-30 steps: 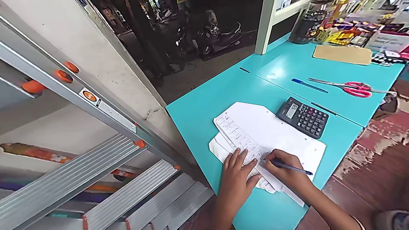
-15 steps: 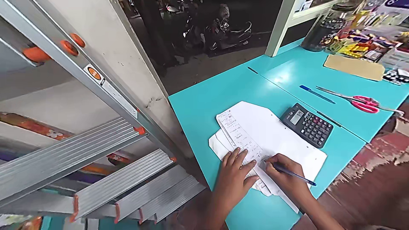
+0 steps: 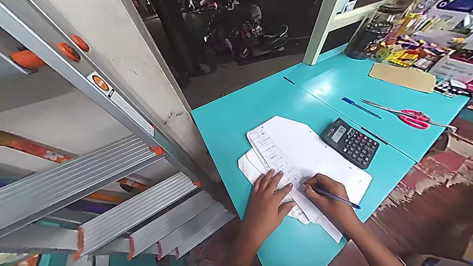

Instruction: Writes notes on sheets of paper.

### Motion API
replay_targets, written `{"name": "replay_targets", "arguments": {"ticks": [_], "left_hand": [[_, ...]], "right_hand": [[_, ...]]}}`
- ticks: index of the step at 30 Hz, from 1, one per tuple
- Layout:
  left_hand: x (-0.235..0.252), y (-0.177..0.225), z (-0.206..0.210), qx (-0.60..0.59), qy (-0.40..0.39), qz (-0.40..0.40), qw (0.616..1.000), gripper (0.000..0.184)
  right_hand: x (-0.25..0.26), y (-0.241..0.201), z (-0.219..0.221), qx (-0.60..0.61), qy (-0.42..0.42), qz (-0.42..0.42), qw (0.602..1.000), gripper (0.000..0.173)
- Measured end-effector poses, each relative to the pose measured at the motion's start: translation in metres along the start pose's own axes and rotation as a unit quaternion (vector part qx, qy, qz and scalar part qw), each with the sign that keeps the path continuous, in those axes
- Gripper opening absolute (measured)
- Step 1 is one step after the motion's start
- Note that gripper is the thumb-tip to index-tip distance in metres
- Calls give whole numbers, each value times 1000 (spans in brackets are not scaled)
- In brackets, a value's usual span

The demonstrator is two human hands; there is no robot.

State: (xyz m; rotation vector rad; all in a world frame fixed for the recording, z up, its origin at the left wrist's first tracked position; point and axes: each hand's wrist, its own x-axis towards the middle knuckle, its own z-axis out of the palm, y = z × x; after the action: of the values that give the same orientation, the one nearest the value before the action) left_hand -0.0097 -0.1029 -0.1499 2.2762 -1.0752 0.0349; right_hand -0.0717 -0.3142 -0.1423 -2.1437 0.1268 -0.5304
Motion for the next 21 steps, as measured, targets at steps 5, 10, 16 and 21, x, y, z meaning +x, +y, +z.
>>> {"name": "replay_targets", "arguments": {"ticks": [5, 10, 16, 21], "left_hand": [[1, 1, 0, 2, -4, 1, 1000, 39], [1, 1, 0, -2, -1, -1, 1000, 39], [0, 1, -1, -7, -2, -2, 1000, 39], [1, 1, -2, -6, -5, -2, 1000, 39]], "right_hand": [[-3, 2, 0, 22, 18, 7, 1000, 8], [-2, 0, 1, 1, 33, 9, 999, 10], [-2, -1, 1, -29, 28, -2, 999, 14], [-2, 0, 2, -20, 35, 4, 999, 13]]}}
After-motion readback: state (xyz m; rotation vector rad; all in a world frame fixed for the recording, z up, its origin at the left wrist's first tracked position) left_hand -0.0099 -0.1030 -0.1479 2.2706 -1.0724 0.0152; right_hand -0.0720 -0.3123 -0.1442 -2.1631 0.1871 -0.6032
